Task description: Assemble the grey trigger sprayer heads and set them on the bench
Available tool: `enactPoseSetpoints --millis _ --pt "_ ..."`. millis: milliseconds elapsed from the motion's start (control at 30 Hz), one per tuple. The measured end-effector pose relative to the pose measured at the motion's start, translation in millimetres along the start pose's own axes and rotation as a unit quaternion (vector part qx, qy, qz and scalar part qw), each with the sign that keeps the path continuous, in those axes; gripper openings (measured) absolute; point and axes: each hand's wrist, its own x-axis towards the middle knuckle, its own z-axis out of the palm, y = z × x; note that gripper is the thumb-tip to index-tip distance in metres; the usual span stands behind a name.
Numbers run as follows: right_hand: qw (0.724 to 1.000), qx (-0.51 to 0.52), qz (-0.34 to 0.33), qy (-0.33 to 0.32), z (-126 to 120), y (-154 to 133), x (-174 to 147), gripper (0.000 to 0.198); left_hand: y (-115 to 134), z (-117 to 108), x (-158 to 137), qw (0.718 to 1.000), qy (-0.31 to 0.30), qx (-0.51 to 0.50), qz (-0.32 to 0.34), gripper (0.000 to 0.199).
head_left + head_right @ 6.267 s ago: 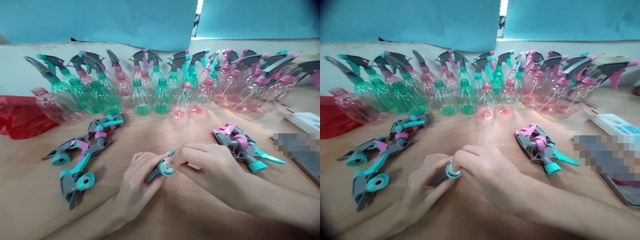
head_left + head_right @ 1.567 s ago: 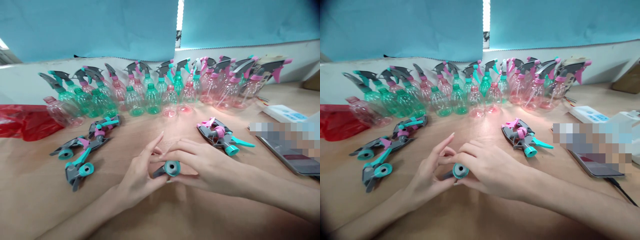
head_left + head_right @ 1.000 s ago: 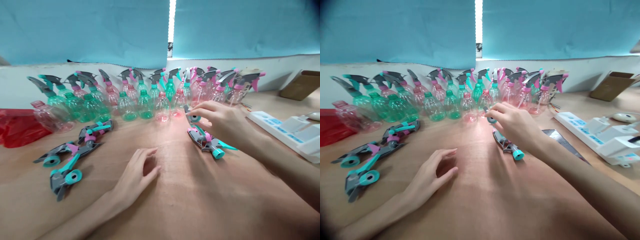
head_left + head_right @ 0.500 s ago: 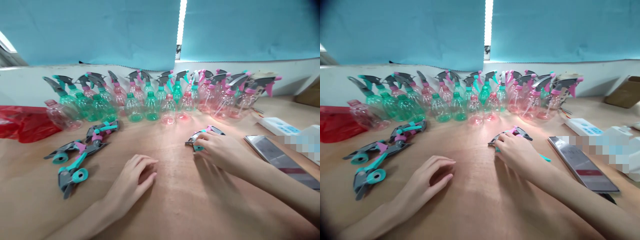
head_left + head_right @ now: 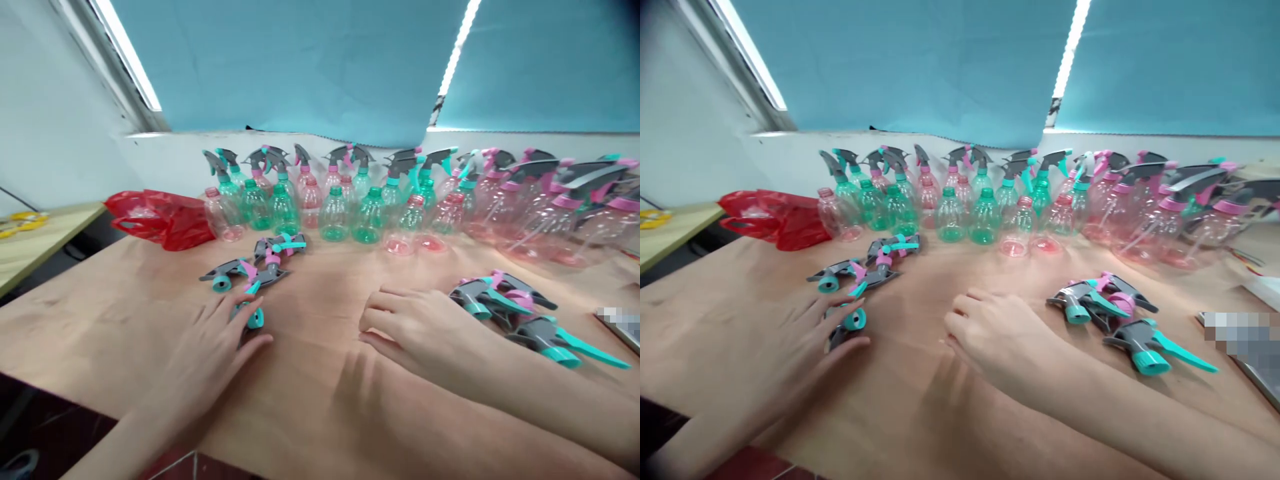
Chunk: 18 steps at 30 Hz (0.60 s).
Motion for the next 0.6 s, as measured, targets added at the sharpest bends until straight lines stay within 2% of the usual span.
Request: enactPoseSetpoints --millis 133,300,467,600 --pt "0.999 0.022 -0.029 -0.006 4.5 -12.9 25.7 0.021 -3.8 -0.4 3.5 0.999 -0.024 0.035 -0.019 0.028" --pt "0.997 0.061 -0.046 0.009 10.2 -13.7 42.4 0.020 -2.4 0.1 4.0 0.998 -0.017 -0.066 -0.007 0.019" --pt "0.987 0.142 -0.048 0.060 5.8 -8.4 40.5 0.019 21.0 -9.6 13.4 0.981 0.068 -0.179 0.035 0.023" --pt "0.980 0.169 -0.051 0.093 -1.3 -5.0 25.0 0.012 44.1 -12.3 34.3 0.964 0.064 -0.249 0.063 0.028"
